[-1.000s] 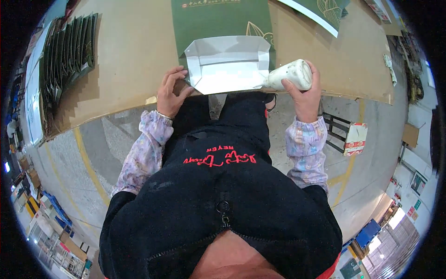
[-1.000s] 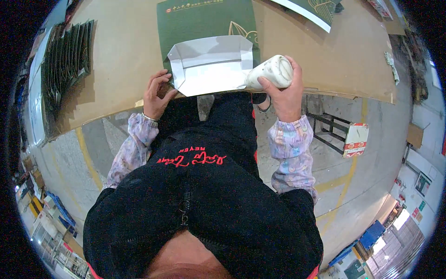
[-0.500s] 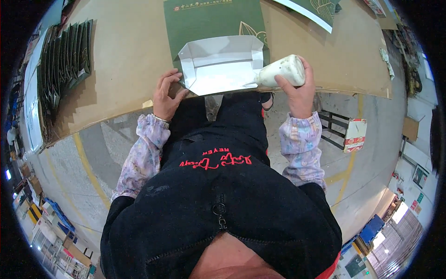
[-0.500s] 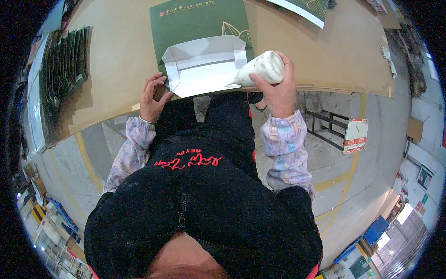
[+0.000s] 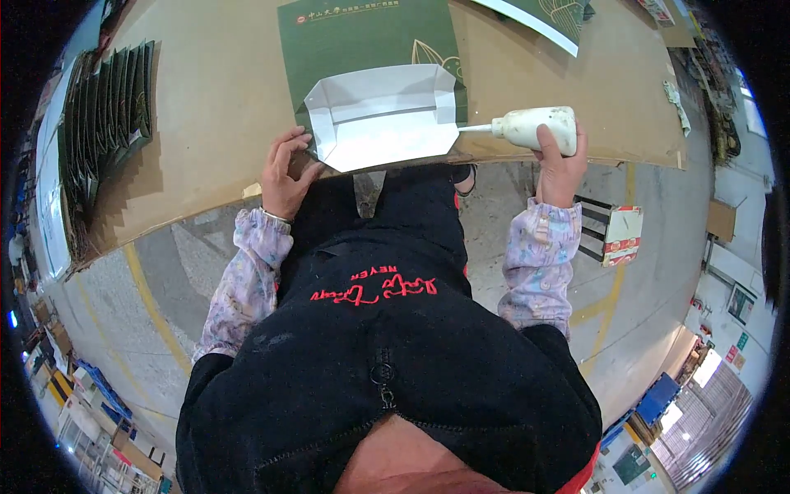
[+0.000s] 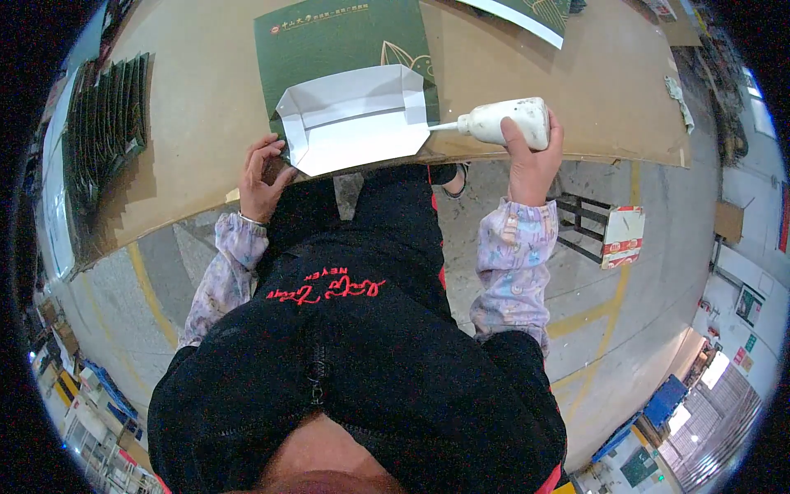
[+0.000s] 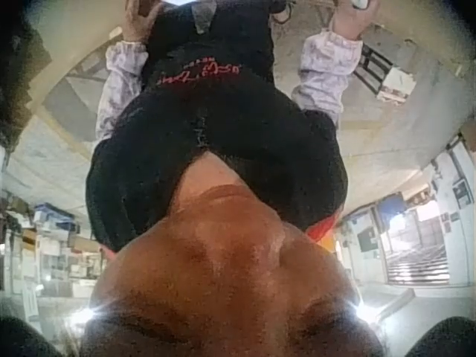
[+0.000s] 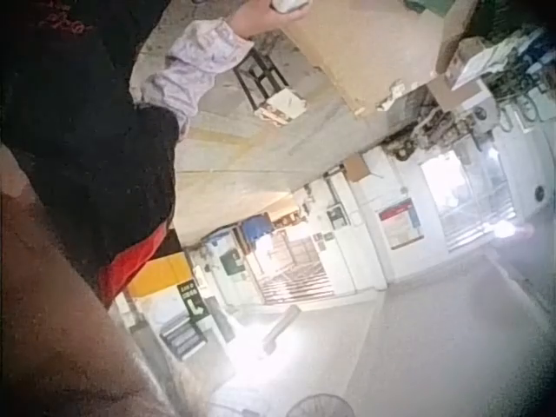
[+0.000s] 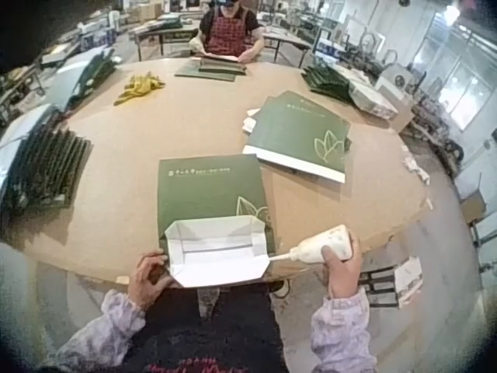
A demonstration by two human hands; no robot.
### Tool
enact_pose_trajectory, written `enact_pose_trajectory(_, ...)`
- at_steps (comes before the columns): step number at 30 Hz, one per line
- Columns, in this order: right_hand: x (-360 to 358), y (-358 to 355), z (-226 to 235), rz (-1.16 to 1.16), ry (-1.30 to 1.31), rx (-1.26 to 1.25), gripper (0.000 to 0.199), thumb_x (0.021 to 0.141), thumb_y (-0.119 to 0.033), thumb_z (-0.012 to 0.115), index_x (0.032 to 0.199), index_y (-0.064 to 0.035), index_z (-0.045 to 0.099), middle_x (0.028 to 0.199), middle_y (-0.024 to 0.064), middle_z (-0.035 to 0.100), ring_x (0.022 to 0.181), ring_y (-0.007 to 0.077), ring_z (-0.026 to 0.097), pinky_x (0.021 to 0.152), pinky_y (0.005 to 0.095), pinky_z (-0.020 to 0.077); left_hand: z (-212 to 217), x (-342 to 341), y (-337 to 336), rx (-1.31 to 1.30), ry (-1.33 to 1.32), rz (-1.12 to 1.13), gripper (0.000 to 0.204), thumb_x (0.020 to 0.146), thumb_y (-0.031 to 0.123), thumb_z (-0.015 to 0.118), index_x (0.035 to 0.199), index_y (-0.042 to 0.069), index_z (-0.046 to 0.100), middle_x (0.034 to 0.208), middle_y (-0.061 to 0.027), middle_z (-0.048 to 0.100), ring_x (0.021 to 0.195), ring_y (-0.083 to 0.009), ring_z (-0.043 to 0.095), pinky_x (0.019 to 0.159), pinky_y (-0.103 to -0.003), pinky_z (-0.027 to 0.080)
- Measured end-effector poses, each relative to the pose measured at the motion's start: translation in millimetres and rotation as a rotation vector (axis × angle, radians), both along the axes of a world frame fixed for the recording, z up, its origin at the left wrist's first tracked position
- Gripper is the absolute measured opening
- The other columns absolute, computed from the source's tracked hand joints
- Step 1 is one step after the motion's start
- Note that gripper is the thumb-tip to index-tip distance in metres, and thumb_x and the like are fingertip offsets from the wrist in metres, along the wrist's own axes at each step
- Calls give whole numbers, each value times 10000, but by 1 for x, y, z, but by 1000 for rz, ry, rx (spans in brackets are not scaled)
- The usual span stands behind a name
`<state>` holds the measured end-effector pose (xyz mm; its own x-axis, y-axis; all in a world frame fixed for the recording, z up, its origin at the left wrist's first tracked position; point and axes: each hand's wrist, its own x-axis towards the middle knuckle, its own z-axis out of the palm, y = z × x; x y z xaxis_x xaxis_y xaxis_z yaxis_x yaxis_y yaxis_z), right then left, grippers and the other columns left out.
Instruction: Applying glue to and assembling green paper folders in a manufacturing facility.
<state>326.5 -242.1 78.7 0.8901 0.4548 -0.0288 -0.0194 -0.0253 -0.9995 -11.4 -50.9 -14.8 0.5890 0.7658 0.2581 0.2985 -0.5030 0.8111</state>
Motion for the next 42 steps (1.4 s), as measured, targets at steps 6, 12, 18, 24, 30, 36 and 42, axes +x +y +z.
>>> enact_pose_trajectory(6, 10, 1, -14, -1, -96, -16, 678, 749, -136, 819, 1296, -4, 441, 1155, 122, 559, 1007, 195, 596, 744, 316, 565, -6, -1, 1, -26, -31, -8, 440, 673, -7, 786, 1045, 40, 557, 1240, -137, 571, 1133, -302, 575, 949, -374, 485)
enact_pose_trajectory(12, 11, 1, -20, -15, -101, -70, 692, 750, -154, 819, 1297, 17, 432, 1139, 124, 566, 1008, 202, 594, 732, 303, 566, -1, 1, 0, -4, -15, -11, 443, 667, -14, 786, 1039, 42, 552, 1241, -138, 571, 1130, -303, 579, 953, -378, 488)
enact_pose_trajectory(18, -1, -2, -23, 58, -76, -105, 674, 751, -167, 823, 1282, 26, 455, 1139, 114, 580, 1019, 178, 582, 859, 301, 502, 1, 0, -1, -19, -21, 4, 438, 671, -7, 786, 1041, 46, 557, 1243, -139, 571, 1134, -304, 578, 953, -379, 487)
enact_pose_trajectory(24, -16, -2, -23, 105, -66, -155, 680, 745, -178, 831, 1280, 25, 464, 1157, 107, 579, 1035, 173, 577, 893, 301, 477, 2, 0, 1, -1, 14, -1, 427, 695, 24, 784, 1060, 51, 563, 1243, -140, 572, 1129, -304, 581, 945, -379, 491)
enact_pose_trajectory(30, -20, -4, -23, 146, -63, -145, 660, 746, -168, 828, 1269, 22, 473, 1158, 106, 574, 1040, 172, 573, 896, 303, 477, -1, 0, 0, -24, -3, 1, 423, 703, 35, 787, 1064, 48, 567, 1241, -139, 574, 1128, -303, 581, 937, -381, 499)
enact_pose_trajectory(36, -19, -5, -25, 165, -60, -112, 660, 749, -169, 828, 1271, 19, 472, 1159, 106, 571, 1040, 175, 572, 901, 302, 474, 1, 0, 0, 10, -10, -6, 416, 698, 22, 787, 1051, 43, 567, 1243, -139, 571, 1131, -296, 581, 946, -376, 498)
enact_pose_trajectory(42, -7, -5, -29, 88, -151, -127, 684, 742, -169, 834, 1282, 20, 460, 1164, 111, 567, 1051, 185, 571, 905, 309, 474, -1, -1, 0, -13, -13, -3, 422, 691, 14, 788, 1049, 40, 566, 1246, -135, 569, 1131, -292, 581, 947, -374, 498)
